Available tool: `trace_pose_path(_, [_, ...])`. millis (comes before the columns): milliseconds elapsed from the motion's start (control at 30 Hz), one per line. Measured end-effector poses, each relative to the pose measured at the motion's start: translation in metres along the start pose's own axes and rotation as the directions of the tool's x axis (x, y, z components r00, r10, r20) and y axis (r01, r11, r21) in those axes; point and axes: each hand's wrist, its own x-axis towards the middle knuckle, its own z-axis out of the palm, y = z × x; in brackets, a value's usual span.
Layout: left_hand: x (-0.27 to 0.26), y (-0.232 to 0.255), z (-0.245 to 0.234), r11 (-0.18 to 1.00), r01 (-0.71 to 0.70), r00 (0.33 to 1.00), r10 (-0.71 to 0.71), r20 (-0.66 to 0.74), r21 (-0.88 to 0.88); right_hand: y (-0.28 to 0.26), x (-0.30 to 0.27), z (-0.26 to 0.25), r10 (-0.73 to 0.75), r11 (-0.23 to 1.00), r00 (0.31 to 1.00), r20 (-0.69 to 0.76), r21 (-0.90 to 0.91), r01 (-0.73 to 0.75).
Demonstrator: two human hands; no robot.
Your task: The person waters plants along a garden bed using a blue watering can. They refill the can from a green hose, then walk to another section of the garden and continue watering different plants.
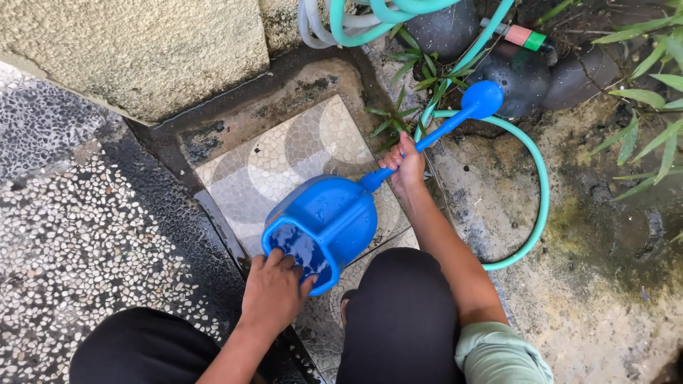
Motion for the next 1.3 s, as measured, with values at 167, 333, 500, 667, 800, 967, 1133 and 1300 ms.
trace_pose_path(167, [-0.019, -0.008, -0.006, 0.933, -0.118, 0.952, 0.009, -0.307, -0.339, -0.016, -0.012, 0.006, 0.060, 0.988, 0.997, -0.040, -0.138, -0.065])
trace_pose_path(333, [-0.039, -0.017, -0.014, 0.772, -0.033, 0.850, -0.313, -0.424, -0.635, -0.060, -0.074, 0.050, 0.303, 0.799, 0.925, -0.230, -0.468, -0.378])
trace_pose_path(500, [-0.045, -0.023, 0.021, 0.630, 0.354, 0.929, -0.322, 0.183, -0.691, -0.101, -0.152, 0.105, 0.543, 0.403, 0.760, -0.357, -0.683, -0.609])
trace_pose_path(667, [-0.019, -0.033, 0.070, 0.693, 0.252, 0.955, -0.291, 0.057, -0.675, -0.024, -0.172, 0.091, 0.620, 0.532, 0.740, -0.260, -0.554, -0.640])
trace_pose_path(800, [0.003, -0.043, 0.072, 0.633, 0.227, 0.967, -0.238, 0.094, -0.740, 0.066, -0.152, 0.053, 0.246, 0.717, 0.900, -0.359, -0.558, -0.418])
trace_pose_path(967, [-0.022, -0.025, 0.048, 0.578, 0.263, 0.958, -0.254, 0.136, -0.773, 0.039, -0.191, 0.075, 0.190, 0.654, 0.907, -0.376, -0.640, -0.402])
trace_pose_path(1133, [-0.097, 0.003, -0.021, 0.563, 0.290, 0.956, -0.209, 0.206, -0.774, -0.022, -0.268, 0.113, 0.236, 0.669, 0.860, -0.453, -0.566, -0.481])
trace_pose_path(1300, [-0.201, 0.035, -0.184, 0.638, 0.444, 0.889, -0.226, 0.398, -0.629, -0.107, -0.372, 0.171, 0.319, 0.946, 0.860, -0.399, 0.076, -0.316])
